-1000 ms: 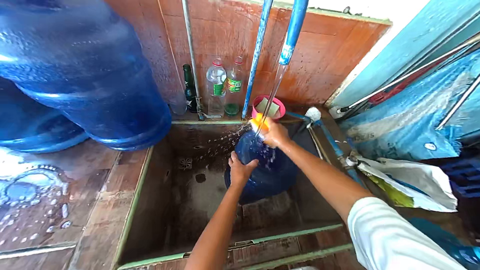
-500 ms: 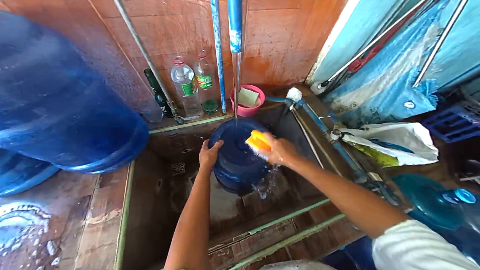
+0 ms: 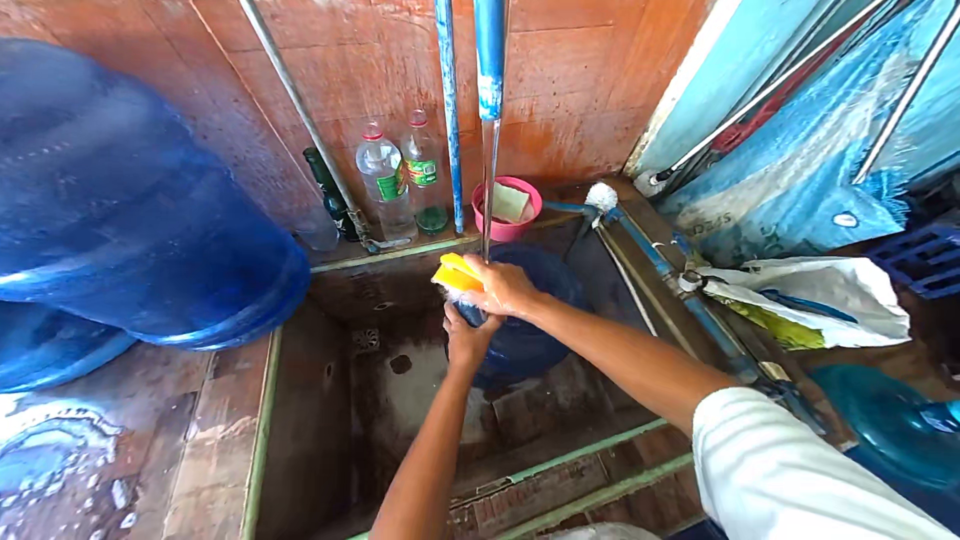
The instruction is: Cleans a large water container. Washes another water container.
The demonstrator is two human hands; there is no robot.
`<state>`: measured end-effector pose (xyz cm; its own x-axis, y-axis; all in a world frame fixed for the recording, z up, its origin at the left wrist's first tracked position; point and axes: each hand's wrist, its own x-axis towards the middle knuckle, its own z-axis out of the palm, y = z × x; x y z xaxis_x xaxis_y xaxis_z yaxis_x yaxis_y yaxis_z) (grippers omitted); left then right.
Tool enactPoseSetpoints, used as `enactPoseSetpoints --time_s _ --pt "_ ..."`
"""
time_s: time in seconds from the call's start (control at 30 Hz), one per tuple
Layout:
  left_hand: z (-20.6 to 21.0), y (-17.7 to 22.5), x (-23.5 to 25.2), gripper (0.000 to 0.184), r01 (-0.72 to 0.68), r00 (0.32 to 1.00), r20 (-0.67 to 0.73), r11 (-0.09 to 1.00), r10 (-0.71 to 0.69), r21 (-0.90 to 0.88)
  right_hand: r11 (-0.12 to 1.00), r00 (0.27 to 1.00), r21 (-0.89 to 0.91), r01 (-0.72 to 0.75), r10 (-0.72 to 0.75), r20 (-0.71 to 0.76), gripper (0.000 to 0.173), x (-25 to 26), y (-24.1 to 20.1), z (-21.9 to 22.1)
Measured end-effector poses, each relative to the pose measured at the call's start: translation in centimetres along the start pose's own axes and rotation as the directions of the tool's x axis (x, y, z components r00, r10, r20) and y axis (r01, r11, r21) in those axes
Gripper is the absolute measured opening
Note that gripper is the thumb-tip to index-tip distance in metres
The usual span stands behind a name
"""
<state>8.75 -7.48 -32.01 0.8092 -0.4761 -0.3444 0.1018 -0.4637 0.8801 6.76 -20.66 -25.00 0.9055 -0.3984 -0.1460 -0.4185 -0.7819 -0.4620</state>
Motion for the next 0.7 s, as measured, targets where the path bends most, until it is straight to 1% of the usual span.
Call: enactPoseSetpoints --time_s 0.03,0.07,0.13,0.17,0.2,0.27,0.3,0.37,0.4,0.43,0.5,0.53,0.57,0.63,0.7 --pt "-0.4 -0.9 0.3 0.112 -0.018 1.0 0.016 1.0 0.019 -0.021 1.0 1.0 -0.004 0.015 -0.015 0.021 0.063 0.5 0.3 -0.3" --pt "-0.8 -1.5 0.4 0.111 -0.034 0.999 0.014 0.998 0.035 -0.045 1.0 1.0 0.005 -0.03 0.03 0.002 0.063 1.3 0.9 -0.8" --pt "-0.4 -1.7 0.0 0.111 -0.054 0.998 -0.035 0.996 0.051 -0.071 0.988 0.981 0.028 -0.155 0.157 -0.113 0.064 2.7 1.9 -1.5" --pt "0.0 -1.2 -0.2 0.112 -0.049 0.998 -0.051 0.997 0.046 -0.057 0.986 0.974 0.03 -0.164 0.167 -0.151 0.065 2.5 1.6 -1.0" --pt "0.3 -0.7 -0.3 0.112 -0.04 0.998 -0.053 0.999 0.038 -0.034 0.992 0.98 0.024 -0.12 0.122 -0.157 0.063 1.7 0.8 -0.2" --pt "0.2 -0.2 0.5 0.107 -0.045 0.999 -0.026 0.999 0.044 -0.01 0.999 1.0 0.034 -0.021 0.022 -0.023 0.062 0.3 -0.6 0.2" --pt "-0.2 -0.4 0.9 0.104 -0.049 0.999 0.007 0.999 0.049 0.004 0.997 1.0 0.071 -0.009 0.008 0.008 0.062 0.4 -0.2 0.1" --pt "-1.3 -0.6 1.5 0.093 -0.058 0.997 0.051 0.998 0.058 -0.005 0.984 0.994 0.161 -0.076 0.088 -0.067 0.064 0.4 1.4 0.3" --pt "-1.8 -0.1 1.7 0.086 -0.05 0.998 0.048 0.999 0.05 -0.005 0.982 0.989 0.163 -0.1 0.116 -0.095 0.067 -0.3 1.9 0.4" --pt "-2.3 0.4 1.9 0.079 -0.034 0.999 0.021 0.999 0.034 0.013 0.985 0.99 0.14 -0.099 0.111 -0.081 0.069 -2.0 2.2 0.6" --pt "-3.4 1.1 3.1 0.066 0.003 0.997 -0.074 0.992 0.006 0.122 0.993 0.996 0.092 -0.078 0.073 0.055 0.066 -7.0 2.2 0.1" --pt "-4.0 1.4 3.7 0.062 0.02 0.995 -0.097 0.98 0.0 0.197 0.99 0.992 0.107 -0.088 0.078 0.096 0.065 -9.2 2.6 -0.5" --pt "-4.5 1.7 4.3 0.061 0.029 0.996 -0.094 0.965 -0.004 0.262 0.982 0.989 0.145 -0.124 0.11 0.102 0.064 -11.0 3.5 -0.8" --pt "-4.6 2.4 5.2 0.059 -0.027 0.997 -0.051 0.926 0.05 0.378 0.939 0.974 0.261 -0.223 0.226 0.017 0.066 -12.6 6.1 -0.8" --pt "-4.3 3.0 5.7 0.058 -0.143 0.99 0.078 0.879 0.121 0.455 0.854 0.922 0.423 -0.303 0.375 -0.095 0.068 -12.0 9.6 -0.4"
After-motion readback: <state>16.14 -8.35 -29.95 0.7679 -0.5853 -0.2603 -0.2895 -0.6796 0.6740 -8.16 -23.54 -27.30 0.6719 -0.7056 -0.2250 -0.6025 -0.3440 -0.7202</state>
